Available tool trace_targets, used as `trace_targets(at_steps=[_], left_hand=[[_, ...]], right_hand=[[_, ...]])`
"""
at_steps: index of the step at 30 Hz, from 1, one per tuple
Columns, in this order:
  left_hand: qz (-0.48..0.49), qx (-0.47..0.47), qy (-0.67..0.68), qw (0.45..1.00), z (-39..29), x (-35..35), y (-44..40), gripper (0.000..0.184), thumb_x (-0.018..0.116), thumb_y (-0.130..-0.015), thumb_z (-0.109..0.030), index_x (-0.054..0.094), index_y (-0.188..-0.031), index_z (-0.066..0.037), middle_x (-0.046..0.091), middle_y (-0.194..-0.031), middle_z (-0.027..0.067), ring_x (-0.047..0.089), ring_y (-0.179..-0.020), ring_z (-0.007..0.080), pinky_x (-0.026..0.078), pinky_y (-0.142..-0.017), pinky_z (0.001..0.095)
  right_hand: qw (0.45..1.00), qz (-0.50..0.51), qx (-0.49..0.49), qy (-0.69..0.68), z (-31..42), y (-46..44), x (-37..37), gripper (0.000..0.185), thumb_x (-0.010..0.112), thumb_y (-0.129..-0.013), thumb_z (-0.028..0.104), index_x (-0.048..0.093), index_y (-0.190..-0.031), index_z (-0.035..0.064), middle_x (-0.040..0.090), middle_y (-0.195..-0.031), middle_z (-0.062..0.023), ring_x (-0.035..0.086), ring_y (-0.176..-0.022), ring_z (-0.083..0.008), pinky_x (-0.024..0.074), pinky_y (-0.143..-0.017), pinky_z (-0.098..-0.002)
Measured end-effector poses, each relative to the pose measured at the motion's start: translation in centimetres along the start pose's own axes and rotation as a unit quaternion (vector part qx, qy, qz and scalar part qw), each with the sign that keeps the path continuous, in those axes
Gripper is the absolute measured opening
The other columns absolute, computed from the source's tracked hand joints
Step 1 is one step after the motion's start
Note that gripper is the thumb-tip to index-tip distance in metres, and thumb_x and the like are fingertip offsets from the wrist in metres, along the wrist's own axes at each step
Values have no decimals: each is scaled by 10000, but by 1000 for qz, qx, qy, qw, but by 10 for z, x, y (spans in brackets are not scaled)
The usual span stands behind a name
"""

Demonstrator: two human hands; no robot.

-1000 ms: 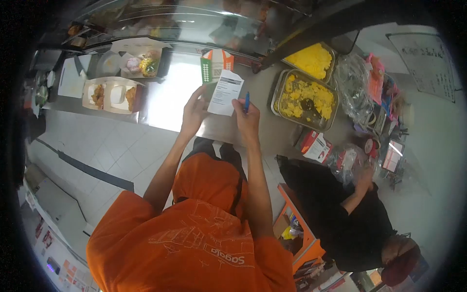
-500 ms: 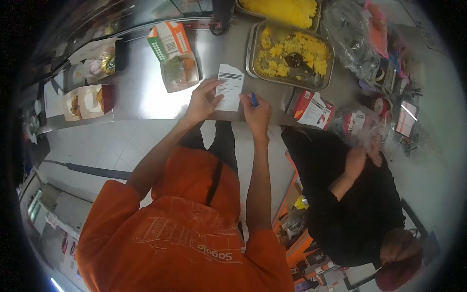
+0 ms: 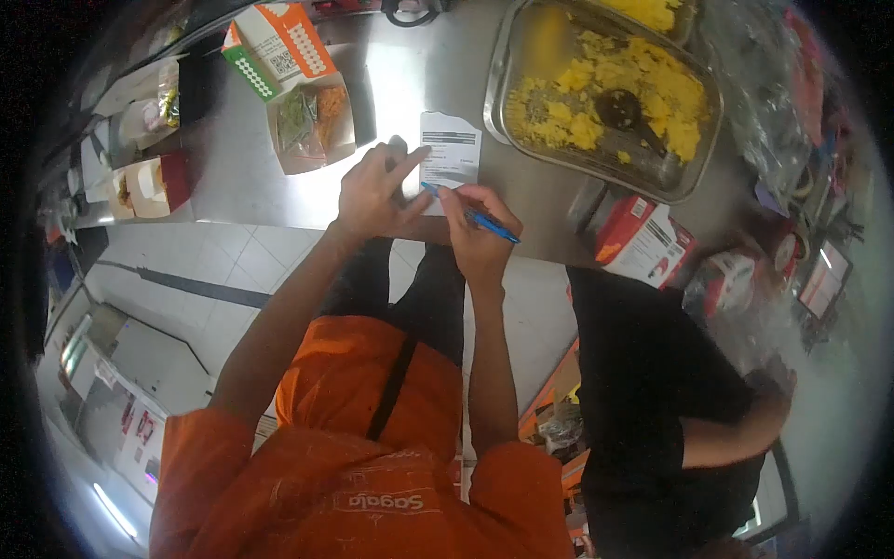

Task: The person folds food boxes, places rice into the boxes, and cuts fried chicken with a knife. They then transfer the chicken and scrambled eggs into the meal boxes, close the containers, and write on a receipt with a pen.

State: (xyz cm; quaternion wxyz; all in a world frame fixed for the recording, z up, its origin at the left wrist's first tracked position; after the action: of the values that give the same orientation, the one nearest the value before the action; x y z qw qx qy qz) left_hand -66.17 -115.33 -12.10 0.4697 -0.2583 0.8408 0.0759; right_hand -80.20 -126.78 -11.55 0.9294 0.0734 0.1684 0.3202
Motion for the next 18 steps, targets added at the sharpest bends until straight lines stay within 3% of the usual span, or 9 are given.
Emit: trace_targets(at_steps=[3,6,7,10,13,15,18], left_hand=[[13,-9,-9,1000,1,1,-1,529,809,-805,-353,688,-1262,-114,553,-978,66,625,-812,234,554,-690,348],[-4,-5,1,1000,4,6,1,562,821,-777,-355,674,-1280,-152,535,-939,62,607,-777,227,538,-637,348],[-18,-2,5,1000,5,7,1,581,828,-762,-355,667,-1289,-170,527,-918,60,598,-759,224,529,-608,348],[-28,3,2,1000,6,7,0,562,827,-771,-362,677,-1274,-161,521,-912,56,593,-749,216,524,-599,340],[-16,-8,5,1000,6,6,0,563,829,-768,-362,679,-1270,-155,521,-913,55,591,-740,213,522,-596,336],[-13,-9,6,1000,7,5,0,562,831,-767,-364,681,-1267,-156,522,-914,55,592,-742,212,520,-595,337],[-17,-9,11,1000,8,6,2,570,835,-762,-369,681,-1268,-158,521,-916,53,589,-740,212,516,-592,337]], right_hand=[[994,21,87,-54,-1,-9,0,245,684,-991,209,696,-882,-11,643,-683,-36,566,-624,-72,439,-570,-258],[995,67,67,-11,-8,-13,-11,344,635,-1022,255,651,-806,-12,638,-679,-55,577,-628,-89,447,-580,-285],[988,106,101,47,-2,-13,-11,378,578,-1052,268,617,-792,-4,622,-669,-65,597,-619,-107,446,-574,-314],[949,225,120,184,7,-9,-10,266,547,-1064,226,625,-937,5,651,-710,-86,631,-606,-150,455,-574,-329],[968,153,8,197,6,0,-13,209,539,-1063,215,578,-1139,24,704,-881,-151,679,-654,-235,484,-589,-366],[978,146,148,-20,0,6,-15,240,547,-1057,200,532,-1220,25,694,-982,-180,679,-682,-267,500,-602,-375],[873,156,277,-371,-5,15,-3,283,557,-1046,172,489,-1284,36,663,-1048,-185,654,-691,-257,507,-599,-372]])
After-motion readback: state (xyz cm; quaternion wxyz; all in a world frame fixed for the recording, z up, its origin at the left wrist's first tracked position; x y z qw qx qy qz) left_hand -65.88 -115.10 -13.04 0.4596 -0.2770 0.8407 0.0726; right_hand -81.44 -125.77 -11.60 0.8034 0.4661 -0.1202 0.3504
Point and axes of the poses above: each hand's wrist, its own y-axis away from the middle knuckle, its own x-axis out of the palm, z = x × y, the point moved 5 cm from there along -y, towards the middle knuckle
